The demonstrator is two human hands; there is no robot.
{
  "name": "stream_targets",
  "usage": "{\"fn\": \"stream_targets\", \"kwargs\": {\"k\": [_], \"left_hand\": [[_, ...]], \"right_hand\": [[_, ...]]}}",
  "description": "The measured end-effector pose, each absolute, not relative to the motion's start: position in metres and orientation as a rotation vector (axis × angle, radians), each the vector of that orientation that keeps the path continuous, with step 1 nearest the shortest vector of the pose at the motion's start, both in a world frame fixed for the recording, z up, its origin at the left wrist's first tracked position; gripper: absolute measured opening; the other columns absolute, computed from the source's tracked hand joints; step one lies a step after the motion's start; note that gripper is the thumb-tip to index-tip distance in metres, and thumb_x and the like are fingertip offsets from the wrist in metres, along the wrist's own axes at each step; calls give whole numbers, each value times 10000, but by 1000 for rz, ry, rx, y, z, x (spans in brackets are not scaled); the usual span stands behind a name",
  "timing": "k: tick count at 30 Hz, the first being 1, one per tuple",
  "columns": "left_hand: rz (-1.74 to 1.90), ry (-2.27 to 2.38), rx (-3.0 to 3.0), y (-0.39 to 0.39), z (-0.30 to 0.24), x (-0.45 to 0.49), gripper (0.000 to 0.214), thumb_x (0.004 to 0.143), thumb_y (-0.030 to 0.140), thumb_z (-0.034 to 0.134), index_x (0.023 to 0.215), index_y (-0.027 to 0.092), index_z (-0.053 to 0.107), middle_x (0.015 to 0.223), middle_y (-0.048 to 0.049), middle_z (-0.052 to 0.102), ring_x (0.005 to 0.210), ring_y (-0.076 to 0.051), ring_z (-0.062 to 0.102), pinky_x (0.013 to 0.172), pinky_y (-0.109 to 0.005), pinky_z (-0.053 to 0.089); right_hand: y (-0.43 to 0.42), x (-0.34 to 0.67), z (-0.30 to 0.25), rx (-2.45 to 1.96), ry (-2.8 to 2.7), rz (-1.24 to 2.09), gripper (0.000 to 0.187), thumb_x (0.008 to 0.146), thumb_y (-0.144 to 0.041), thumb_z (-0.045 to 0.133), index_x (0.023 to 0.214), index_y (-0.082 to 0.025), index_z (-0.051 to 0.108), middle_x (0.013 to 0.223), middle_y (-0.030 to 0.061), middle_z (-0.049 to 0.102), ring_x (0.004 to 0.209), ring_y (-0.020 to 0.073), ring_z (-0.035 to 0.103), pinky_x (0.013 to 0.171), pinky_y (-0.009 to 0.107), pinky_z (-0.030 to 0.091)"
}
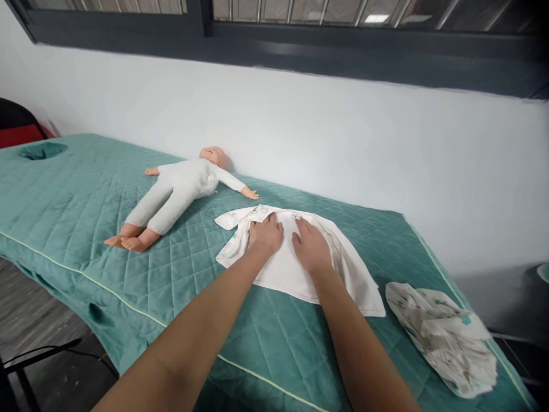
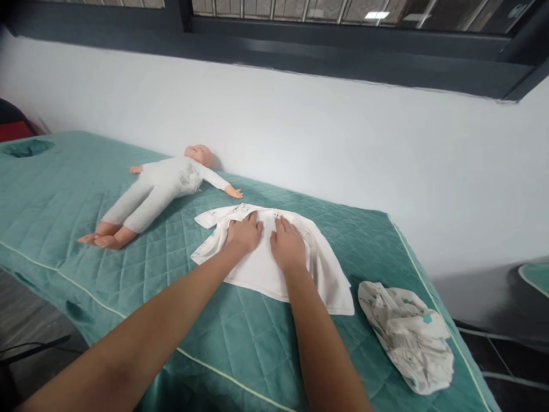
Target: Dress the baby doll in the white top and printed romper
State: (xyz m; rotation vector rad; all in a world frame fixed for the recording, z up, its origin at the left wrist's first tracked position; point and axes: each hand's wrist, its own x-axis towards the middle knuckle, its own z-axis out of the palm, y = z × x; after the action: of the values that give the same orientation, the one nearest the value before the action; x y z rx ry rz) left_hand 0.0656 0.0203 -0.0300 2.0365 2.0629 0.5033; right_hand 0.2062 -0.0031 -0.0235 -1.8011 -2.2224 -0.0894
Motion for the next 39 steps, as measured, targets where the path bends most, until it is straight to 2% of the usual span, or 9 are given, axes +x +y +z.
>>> {"fn": "stream_targets", "kwargs": {"k": [9,13,17,20,24,26,30,35,39], "left_hand": [[683,2049,2071,16,-24,62,269,973,255,408,1161,166,579,1200,-114,694,1151,-286,627,1011,-468,426],[761,1981,2088,4,-20,62,269,968,197,395,1134,184,607,1180,-92,702,1130,-247,639,997,-412,459],[1057,1679,2175,-42,-21,45,284,964,177,405,1150,203,617,1189,-72,702,1128,-211,635,972,-369,510],[1260,1576,2316,-84,-27,17,355,915,99,461,1225,214,588,1319,-60,646,1275,-213,545,1110,-405,438],[1228,2012,2130,-112,-35,-19,413,874,95,533,1277,177,561,1375,-121,589,1337,-317,470,1082,-519,436],[1176,2180,1981,-112,-39,-28,376,866,137,582,1242,150,581,1336,-154,602,1304,-354,486,1036,-543,455],[1187,2155,1938,-109,-45,-31,160,923,153,534,1029,198,645,1102,-90,699,1131,-300,593,941,-495,487],[1436,1869,2126,-116,-39,-26,170,973,158,485,1086,190,609,1009,-66,690,915,-206,619,782,-358,502],[1301,1648,2497,-125,-26,-8,180,956,174,536,1122,189,605,969,-54,683,843,-198,596,718,-344,475]], "right_hand": [[8,211,-39,-1714,-2163,170,584,990,-358,408,1488,-54,421,1568,180,404,1474,285,344,1215,432,264],[8,213,-36,-1548,-1952,298,505,952,-373,454,1388,-132,536,1437,156,562,1362,269,489,1159,443,367],[4,202,-27,-1443,-1778,504,464,908,-383,504,1318,-175,564,1305,132,644,1131,239,635,964,408,524],[3,181,-17,-1463,-1806,652,486,892,-400,541,1331,-192,540,1229,108,675,964,211,673,887,378,537],[14,144,-6,-1677,-1856,694,580,909,-480,538,1394,-169,478,1098,102,714,922,233,683,892,386,501],[23,127,-5,-1770,-1854,687,600,900,-499,546,1389,-160,475,1078,105,720,973,262,676,892,391,488],[37,108,-11,-1888,-1809,625,534,827,-447,617,1305,-219,546,1069,68,720,1035,302,647,897,424,465],[43,122,-24,-1574,-1468,826,375,697,-290,617,1068,-245,643,807,-17,651,786,202,622,769,336,491],[49,141,-26,-1473,-1260,931,435,687,-329,547,1100,-203,600,848,-8,630,692,158,602,626,280,493]]}}
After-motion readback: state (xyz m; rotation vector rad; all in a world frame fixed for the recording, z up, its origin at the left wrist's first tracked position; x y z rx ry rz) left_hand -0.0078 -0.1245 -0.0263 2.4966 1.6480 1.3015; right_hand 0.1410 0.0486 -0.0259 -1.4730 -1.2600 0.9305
